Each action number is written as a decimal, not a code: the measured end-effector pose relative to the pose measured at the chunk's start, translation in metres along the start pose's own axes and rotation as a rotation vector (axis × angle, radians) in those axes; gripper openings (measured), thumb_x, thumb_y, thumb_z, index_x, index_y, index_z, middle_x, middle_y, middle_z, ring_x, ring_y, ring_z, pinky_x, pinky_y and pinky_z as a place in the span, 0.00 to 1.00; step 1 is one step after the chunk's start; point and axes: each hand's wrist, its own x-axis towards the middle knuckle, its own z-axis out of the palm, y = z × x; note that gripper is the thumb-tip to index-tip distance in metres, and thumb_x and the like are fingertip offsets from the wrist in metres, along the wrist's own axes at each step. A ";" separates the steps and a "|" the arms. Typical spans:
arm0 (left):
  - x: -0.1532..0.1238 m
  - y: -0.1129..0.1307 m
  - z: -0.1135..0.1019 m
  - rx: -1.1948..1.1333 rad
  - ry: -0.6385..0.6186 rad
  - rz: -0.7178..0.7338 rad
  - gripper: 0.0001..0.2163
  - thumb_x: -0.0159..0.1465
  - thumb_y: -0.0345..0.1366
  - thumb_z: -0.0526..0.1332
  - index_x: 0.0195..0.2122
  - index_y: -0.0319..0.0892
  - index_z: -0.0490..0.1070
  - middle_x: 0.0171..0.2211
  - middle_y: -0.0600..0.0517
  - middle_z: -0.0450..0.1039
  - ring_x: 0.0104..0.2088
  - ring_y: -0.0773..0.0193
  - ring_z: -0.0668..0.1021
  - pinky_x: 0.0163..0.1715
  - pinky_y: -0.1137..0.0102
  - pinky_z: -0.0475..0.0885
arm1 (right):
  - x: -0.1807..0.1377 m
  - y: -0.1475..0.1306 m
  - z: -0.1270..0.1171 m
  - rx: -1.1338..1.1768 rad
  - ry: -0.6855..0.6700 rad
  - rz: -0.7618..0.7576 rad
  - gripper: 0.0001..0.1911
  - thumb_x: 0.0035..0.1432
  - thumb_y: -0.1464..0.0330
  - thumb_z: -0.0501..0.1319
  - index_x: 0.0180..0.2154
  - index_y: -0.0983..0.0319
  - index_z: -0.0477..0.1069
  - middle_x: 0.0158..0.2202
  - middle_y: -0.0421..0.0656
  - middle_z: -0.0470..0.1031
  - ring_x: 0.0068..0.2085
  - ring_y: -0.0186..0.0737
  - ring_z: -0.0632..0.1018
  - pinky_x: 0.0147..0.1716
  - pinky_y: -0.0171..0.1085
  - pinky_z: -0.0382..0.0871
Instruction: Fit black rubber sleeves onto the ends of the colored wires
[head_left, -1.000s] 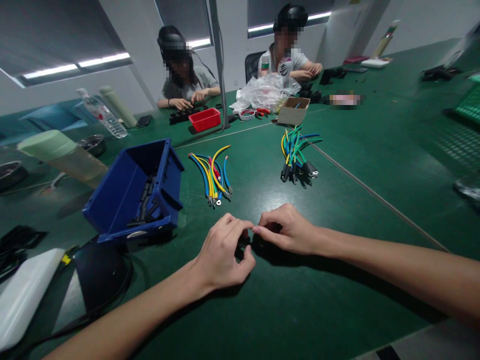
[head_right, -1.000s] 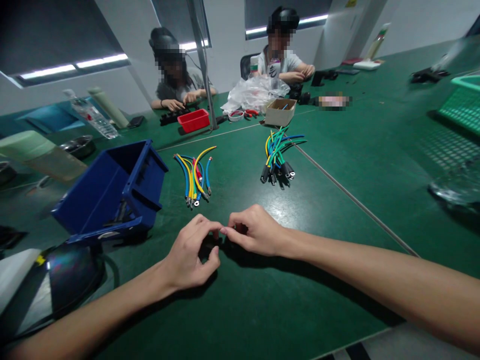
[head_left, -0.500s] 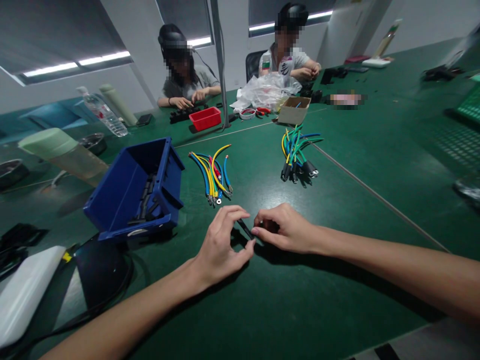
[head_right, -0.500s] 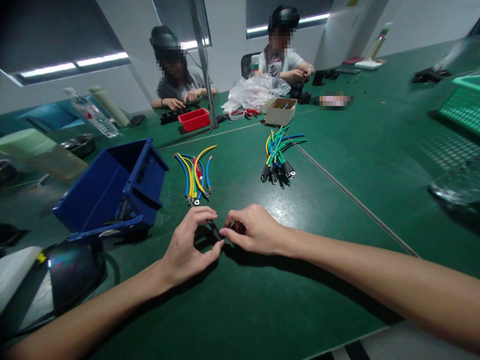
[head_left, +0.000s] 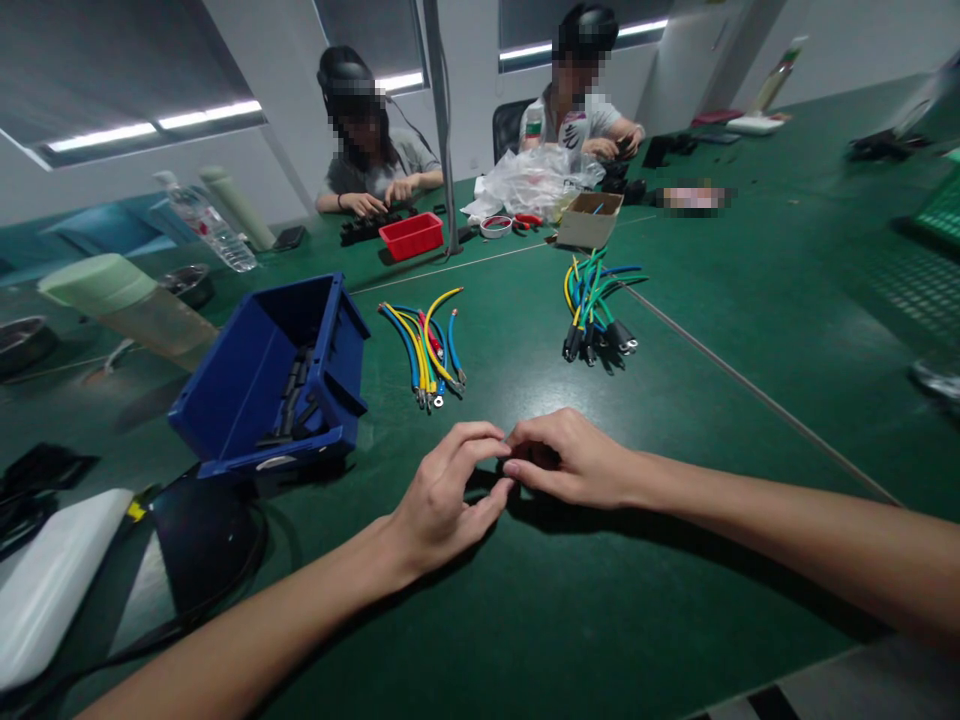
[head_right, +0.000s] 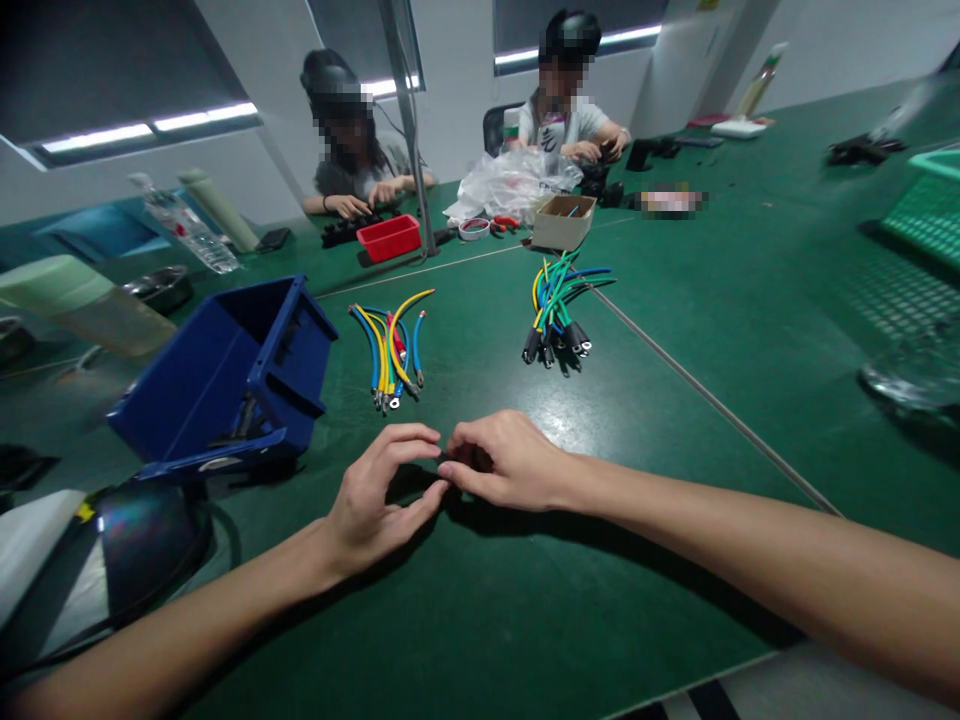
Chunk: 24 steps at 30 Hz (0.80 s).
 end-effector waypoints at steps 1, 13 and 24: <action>0.000 0.000 0.000 0.008 -0.002 0.010 0.18 0.59 0.24 0.63 0.49 0.40 0.64 0.45 0.45 0.70 0.46 0.63 0.76 0.46 0.68 0.75 | 0.000 0.000 0.000 0.003 0.002 -0.004 0.13 0.61 0.62 0.59 0.36 0.66 0.74 0.22 0.40 0.74 0.22 0.31 0.70 0.24 0.30 0.58; 0.001 0.007 -0.005 0.180 0.178 -0.039 0.11 0.58 0.22 0.59 0.40 0.42 0.68 0.39 0.48 0.75 0.42 0.60 0.78 0.43 0.63 0.75 | -0.001 0.004 0.001 -0.058 0.030 -0.025 0.11 0.62 0.66 0.57 0.30 0.65 0.72 0.22 0.40 0.70 0.22 0.30 0.66 0.24 0.31 0.55; 0.003 0.008 -0.001 -0.364 -0.002 -0.675 0.14 0.65 0.37 0.62 0.50 0.41 0.71 0.42 0.48 0.77 0.41 0.62 0.79 0.43 0.66 0.74 | -0.002 0.003 0.002 -0.060 0.162 -0.151 0.10 0.63 0.68 0.57 0.30 0.65 0.72 0.21 0.40 0.71 0.21 0.29 0.67 0.22 0.30 0.56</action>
